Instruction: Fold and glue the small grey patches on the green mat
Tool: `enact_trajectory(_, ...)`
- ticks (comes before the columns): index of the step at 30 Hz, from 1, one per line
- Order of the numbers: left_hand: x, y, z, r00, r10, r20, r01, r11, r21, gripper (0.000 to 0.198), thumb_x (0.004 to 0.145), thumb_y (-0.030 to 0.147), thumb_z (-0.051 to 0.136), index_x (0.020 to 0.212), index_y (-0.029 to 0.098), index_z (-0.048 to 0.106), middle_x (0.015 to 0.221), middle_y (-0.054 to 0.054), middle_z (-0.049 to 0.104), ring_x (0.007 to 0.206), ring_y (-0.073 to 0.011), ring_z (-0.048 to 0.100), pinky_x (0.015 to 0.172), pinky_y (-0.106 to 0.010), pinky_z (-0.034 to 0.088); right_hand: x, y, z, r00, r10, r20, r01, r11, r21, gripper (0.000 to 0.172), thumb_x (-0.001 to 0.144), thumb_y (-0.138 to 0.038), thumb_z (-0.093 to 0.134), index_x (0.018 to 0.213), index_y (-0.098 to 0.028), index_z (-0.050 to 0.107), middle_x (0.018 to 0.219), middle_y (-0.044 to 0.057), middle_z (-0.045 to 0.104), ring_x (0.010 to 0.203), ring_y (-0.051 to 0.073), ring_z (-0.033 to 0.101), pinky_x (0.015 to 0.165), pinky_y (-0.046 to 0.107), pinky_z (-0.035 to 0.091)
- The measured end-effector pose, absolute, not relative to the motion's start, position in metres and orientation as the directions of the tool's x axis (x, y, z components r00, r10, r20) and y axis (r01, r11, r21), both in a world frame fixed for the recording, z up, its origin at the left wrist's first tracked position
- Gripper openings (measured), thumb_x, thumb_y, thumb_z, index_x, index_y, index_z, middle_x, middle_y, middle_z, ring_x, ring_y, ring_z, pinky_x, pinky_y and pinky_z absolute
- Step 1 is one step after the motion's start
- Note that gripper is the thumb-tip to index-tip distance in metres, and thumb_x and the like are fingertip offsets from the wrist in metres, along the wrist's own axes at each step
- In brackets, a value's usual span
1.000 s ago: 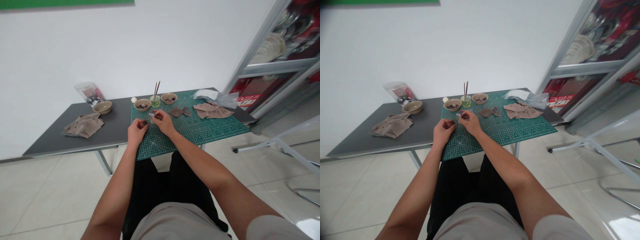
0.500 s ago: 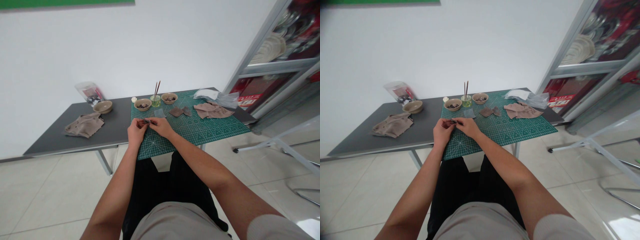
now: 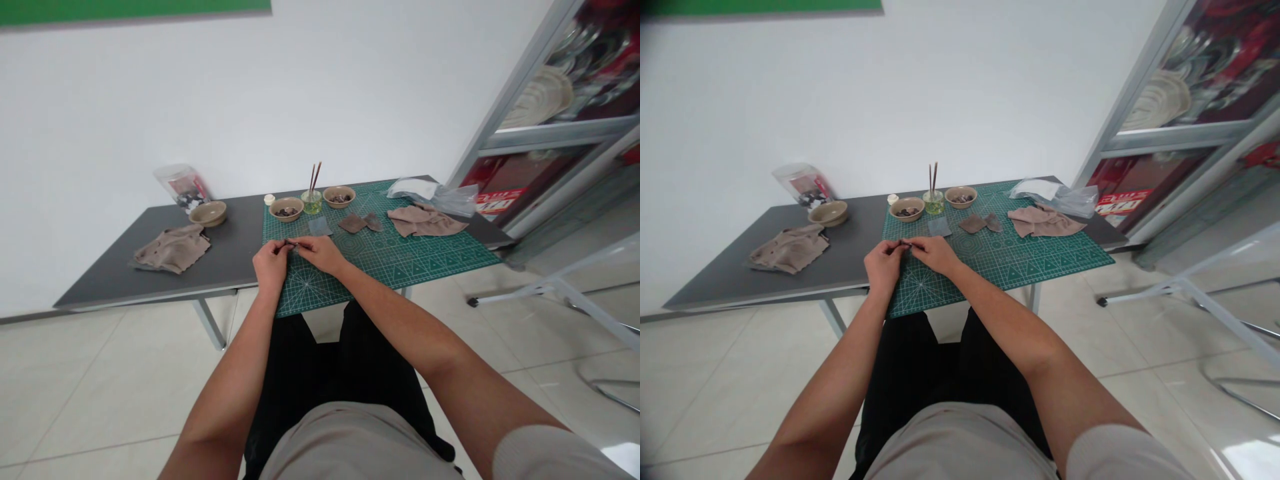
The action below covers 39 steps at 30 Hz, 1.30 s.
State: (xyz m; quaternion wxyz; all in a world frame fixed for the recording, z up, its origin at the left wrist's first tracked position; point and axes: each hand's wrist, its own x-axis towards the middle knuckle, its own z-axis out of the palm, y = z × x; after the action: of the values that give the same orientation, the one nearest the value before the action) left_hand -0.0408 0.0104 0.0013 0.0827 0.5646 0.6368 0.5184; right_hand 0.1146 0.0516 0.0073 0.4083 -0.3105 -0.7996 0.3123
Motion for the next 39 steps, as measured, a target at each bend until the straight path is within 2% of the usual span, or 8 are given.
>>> enact_trajectory(4,-0.039,0.009,0.001,-0.269,0.817,0.510,0.693,-0.203,0.692,0.011,0.077,0.029,0.065,0.068,0.024,0.066,0.072,0.000,0.067,0.073,-0.0192,0.060,0.073,-0.030,0.045,0.113,0.053,0.006,-0.463,0.757,0.461,0.233,0.606,-0.761,0.033,0.087,-0.020,0.058,0.116,-0.028,0.071,0.111,0.002,0.074,0.099,0.020,0.070,0.091,0.035,0.051)
enact_trajectory(8,-0.039,0.007,0.001,-0.342,0.781,0.522,0.677,-0.180,0.714,0.010,0.079,0.030,0.064,0.072,0.024,0.068,0.077,-0.001,0.069,0.075,-0.0198,0.061,0.074,-0.030,0.045,0.114,0.054,0.006,-0.477,0.748,0.461,0.220,0.610,-0.762,0.034,0.086,-0.017,0.058,0.115,-0.028,0.072,0.111,0.002,0.074,0.103,0.021,0.070,0.094,0.036,0.051)
enact_trajectory(12,-0.038,0.006,0.003,-0.278,0.812,0.513,0.681,-0.210,0.701,0.009,0.075,0.029,0.068,0.069,0.023,0.067,0.072,-0.001,0.068,0.073,-0.0194,0.061,0.072,-0.030,0.045,0.115,0.055,0.007,-0.475,0.762,0.440,0.195,0.579,-0.792,0.033,0.086,-0.017,0.058,0.113,-0.029,0.073,0.112,0.000,0.073,0.107,0.022,0.068,0.097,0.038,0.050)
enact_trajectory(18,-0.042,0.010,0.008,-0.391,0.836,0.385,0.496,-0.161,0.854,0.012,0.073,0.030,0.070,0.068,0.020,0.068,0.064,0.001,0.066,0.063,-0.0153,0.059,0.065,-0.028,0.046,0.117,0.057,0.006,-0.476,0.770,0.426,0.128,0.540,-0.832,0.030,0.084,-0.021,0.060,0.108,-0.030,0.075,0.108,-0.001,0.074,0.107,0.022,0.068,0.100,0.039,0.048)
enact_trajectory(28,-0.053,0.020,-0.002,-0.454,0.809,0.373,0.249,-0.287,0.925,0.024,0.071,0.033,0.069,0.089,0.018,0.061,0.081,-0.001,0.066,0.070,-0.0133,0.062,0.068,-0.028,0.054,0.110,0.069,-0.004,-0.280,0.929,0.244,-0.181,0.198,-0.963,0.023,0.077,-0.033,0.066,0.094,-0.020,0.074,0.088,0.002,0.074,0.083,0.019,0.070,0.074,0.033,0.058)
enact_trajectory(33,-0.056,0.021,-0.004,-0.434,0.821,0.371,0.212,-0.307,0.928,0.023,0.074,0.028,0.061,0.095,0.018,0.061,0.086,-0.003,0.065,0.071,-0.0124,0.062,0.069,-0.027,0.054,0.107,0.064,0.001,-0.199,0.927,0.318,0.103,0.343,-0.934,0.020,0.083,-0.034,0.062,0.094,-0.022,0.073,0.083,0.002,0.073,0.077,0.020,0.069,0.073,0.035,0.057)
enact_trajectory(36,-0.057,0.021,-0.004,-0.448,0.825,0.344,0.182,-0.292,0.939,0.022,0.075,0.027,0.057,0.094,0.018,0.060,0.084,-0.003,0.064,0.071,-0.0128,0.062,0.067,-0.026,0.053,0.103,0.066,0.017,-0.265,0.830,0.490,0.338,0.556,-0.759,0.022,0.087,-0.026,0.057,0.100,-0.023,0.074,0.094,0.004,0.075,0.091,0.023,0.069,0.090,0.039,0.052)
enact_trajectory(39,-0.057,0.020,-0.003,-0.475,0.803,0.361,0.210,-0.294,0.932,0.021,0.074,0.025,0.056,0.092,0.018,0.062,0.079,-0.001,0.061,0.067,-0.0120,0.059,0.064,-0.025,0.051,0.095,0.075,0.029,-0.395,0.702,0.593,0.429,0.712,-0.556,0.031,0.089,-0.016,0.053,0.114,-0.020,0.071,0.120,0.008,0.069,0.115,0.023,0.061,0.105,0.038,0.043)
